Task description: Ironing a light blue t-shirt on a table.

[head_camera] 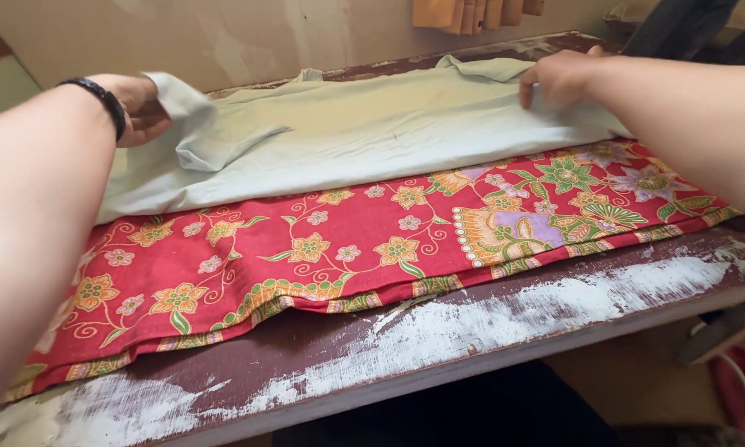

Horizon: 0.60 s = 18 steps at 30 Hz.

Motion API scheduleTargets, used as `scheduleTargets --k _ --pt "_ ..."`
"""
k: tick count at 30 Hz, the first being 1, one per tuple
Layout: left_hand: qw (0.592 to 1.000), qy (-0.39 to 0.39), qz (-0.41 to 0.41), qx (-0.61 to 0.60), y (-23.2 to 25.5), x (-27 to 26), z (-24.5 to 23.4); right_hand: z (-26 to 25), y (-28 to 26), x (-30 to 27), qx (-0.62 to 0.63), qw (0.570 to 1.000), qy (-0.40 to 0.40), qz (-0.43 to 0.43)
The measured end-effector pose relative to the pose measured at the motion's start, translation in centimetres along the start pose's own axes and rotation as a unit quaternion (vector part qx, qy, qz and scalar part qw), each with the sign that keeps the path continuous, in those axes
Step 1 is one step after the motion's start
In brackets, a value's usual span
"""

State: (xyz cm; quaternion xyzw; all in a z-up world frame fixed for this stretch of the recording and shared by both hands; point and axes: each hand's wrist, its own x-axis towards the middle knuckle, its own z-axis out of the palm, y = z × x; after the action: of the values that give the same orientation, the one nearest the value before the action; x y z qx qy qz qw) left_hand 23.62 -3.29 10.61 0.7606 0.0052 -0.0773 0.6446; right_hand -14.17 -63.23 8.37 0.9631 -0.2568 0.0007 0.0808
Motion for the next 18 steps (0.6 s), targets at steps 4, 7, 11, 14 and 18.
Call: scheduleTargets --k 4,7,11,14,18 --pt "0.931 0.004 -0.080 -0.355 0.8 -2.2 0.4 1.6 1.0 1.2 -0.071 0.997 0.018 0.032" --pt "0.850 -0.017 -0.075 -0.521 0.1 -5.8 1.2 2.7 1.9 1.8 -0.060 0.994 0.065 0.058" --pt "0.935 -0.088 -0.017 -0.343 -1.4 -8.9 1.9 1.3 1.2 -3.1 -0.003 0.992 0.119 0.051" --pt "0.997 -0.054 0.054 -0.028 -1.8 -13.4 1.2 2.8 5.9 -2.4 0.014 0.996 0.081 0.038" --pt "0.945 0.024 0.126 0.300 -6.8 -6.9 -5.4 6.4 13.5 -4.1 0.060 0.993 0.101 -0.013"
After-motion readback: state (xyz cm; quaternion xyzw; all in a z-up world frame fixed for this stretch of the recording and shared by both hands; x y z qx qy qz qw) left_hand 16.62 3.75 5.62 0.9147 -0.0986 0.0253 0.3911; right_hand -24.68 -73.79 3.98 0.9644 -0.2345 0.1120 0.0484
